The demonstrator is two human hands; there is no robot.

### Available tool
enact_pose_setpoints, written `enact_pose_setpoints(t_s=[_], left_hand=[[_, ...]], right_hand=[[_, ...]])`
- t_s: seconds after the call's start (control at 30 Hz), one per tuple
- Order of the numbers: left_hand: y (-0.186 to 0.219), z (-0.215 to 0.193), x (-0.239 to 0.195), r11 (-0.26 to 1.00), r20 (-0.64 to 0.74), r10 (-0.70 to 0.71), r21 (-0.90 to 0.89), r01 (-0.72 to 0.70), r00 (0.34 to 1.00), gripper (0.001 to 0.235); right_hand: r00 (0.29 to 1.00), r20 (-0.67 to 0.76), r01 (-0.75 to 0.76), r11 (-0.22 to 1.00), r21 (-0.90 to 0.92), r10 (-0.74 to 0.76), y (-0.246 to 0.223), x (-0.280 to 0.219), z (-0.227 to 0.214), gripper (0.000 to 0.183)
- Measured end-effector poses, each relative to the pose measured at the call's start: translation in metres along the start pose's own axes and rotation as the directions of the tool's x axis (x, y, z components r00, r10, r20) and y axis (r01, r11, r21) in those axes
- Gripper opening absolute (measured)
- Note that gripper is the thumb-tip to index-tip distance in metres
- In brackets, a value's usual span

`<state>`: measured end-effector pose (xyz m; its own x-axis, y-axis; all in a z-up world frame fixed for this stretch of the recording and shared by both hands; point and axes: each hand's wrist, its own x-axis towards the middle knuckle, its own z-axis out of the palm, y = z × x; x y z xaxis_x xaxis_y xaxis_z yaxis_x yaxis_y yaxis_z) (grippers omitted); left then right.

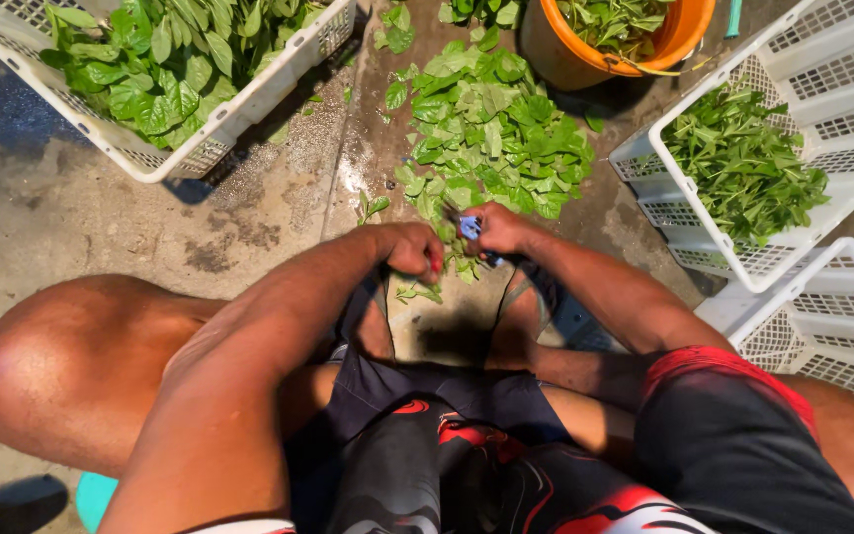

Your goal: The person sits on the floor and uses shears to cut leaves from stems. They place the cut leaves into a white basket and the stems into an orange bucket. The process is repeated continuously throughout the clip.

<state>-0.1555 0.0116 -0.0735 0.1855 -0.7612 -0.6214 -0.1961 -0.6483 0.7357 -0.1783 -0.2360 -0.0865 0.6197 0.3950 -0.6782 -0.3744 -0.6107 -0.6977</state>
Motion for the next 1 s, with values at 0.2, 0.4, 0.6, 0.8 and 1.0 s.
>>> enact_pose_setpoints(t_s=[0.2,0.4,0.6,0.8,1.0], left_hand=[[0.010,-0.018,-0.012,0.982,0.047,-0.064,-0.176,0.071,0.997,0.027],[0.004,-0.061,-0.025,0.954,-0.454,-0.077,0.225,0.198,0.887,0.055],[0.009,-0.063,-0.021,0.950,-0.314,0.051,0.308,0.051,0.948,0.063],[0.022,-0.035,-0.013,0.983,-0.196,0.169,0.098,-0.152,0.966,0.066],[0.020,-0.044,-0.012,0.998,-0.046,-0.042,-0.056,0.040,0.998,0.053]], right_hand=[[0.967,0.229,-0.112,0.993,-0.024,0.114,0.003,-0.014,-0.034,0.035],[0.984,-0.010,0.170,0.961,-0.217,-0.176,0.015,-0.003,-0.029,0.041],[0.897,0.316,-0.245,0.943,-0.227,0.309,-0.008,-0.014,-0.002,0.051],[0.934,0.322,-0.128,0.986,-0.110,0.157,0.009,-0.005,-0.056,0.035],[0.951,0.263,-0.142,0.986,-0.084,0.160,0.063,-0.025,-0.133,0.037]])
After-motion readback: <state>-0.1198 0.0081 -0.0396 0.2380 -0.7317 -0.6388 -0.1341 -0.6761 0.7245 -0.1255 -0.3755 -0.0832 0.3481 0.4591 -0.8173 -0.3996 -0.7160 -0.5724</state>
